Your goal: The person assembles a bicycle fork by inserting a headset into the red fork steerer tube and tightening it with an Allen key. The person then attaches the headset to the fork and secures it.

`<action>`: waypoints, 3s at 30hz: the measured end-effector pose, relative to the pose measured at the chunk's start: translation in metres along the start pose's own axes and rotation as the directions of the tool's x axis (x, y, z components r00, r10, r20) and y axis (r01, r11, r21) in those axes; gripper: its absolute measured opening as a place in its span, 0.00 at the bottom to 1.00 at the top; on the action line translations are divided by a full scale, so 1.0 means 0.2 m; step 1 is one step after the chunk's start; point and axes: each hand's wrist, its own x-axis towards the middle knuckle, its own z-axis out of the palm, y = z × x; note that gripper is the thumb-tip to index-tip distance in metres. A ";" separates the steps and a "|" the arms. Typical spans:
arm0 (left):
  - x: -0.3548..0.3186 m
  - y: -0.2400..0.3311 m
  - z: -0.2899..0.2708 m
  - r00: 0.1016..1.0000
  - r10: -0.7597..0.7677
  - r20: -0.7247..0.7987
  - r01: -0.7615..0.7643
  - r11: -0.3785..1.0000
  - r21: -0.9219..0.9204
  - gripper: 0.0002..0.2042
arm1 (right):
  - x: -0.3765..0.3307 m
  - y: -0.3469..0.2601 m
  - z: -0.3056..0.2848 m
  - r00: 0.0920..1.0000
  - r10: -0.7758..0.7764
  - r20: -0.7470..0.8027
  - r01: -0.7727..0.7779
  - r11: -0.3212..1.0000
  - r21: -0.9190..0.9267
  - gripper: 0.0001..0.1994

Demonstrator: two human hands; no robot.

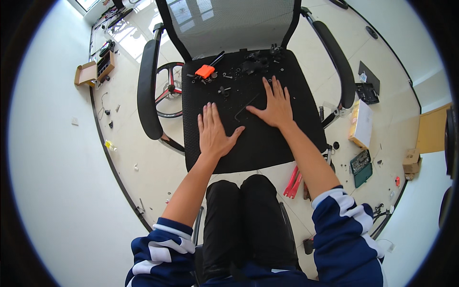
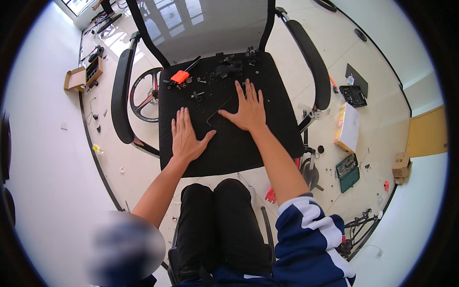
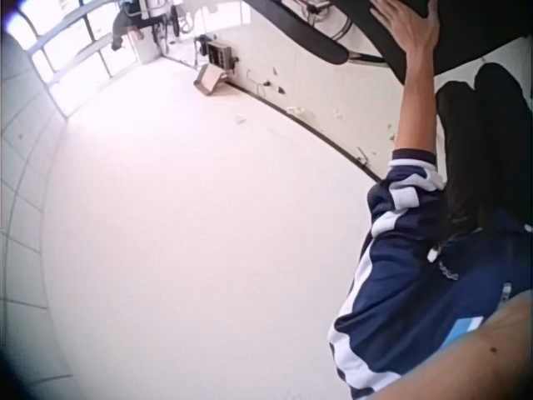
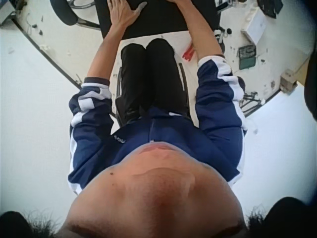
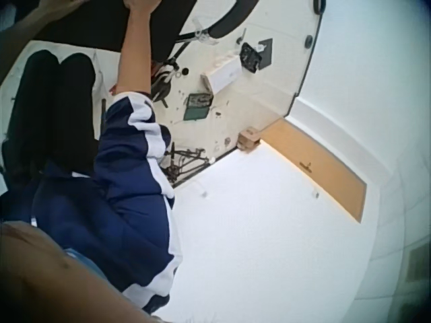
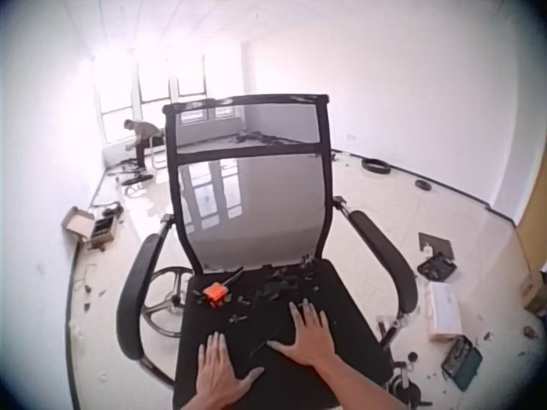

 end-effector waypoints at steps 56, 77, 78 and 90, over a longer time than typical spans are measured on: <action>-0.41 0.69 0.52 0.477 0.696 0.536 -0.853 0.515 0.090 0.04 | -1.08 0.14 -0.25 0.898 0.423 0.118 -0.426 0.905 -0.001 0.09; -0.64 0.13 0.60 0.454 0.324 0.830 -0.599 0.801 0.015 0.13 | -1.92 0.76 0.07 0.590 0.781 0.206 -0.757 0.623 -0.195 0.13; -0.69 0.05 0.67 0.497 0.307 0.812 -0.564 0.825 0.033 0.13 | -1.94 0.79 0.12 0.515 0.809 0.285 -0.797 0.574 -0.190 0.19; -0.98 -0.40 0.79 0.356 0.113 0.928 -0.232 0.972 -0.029 0.14 | -1.77 0.70 0.91 0.078 0.851 0.519 -0.994 0.029 0.101 0.34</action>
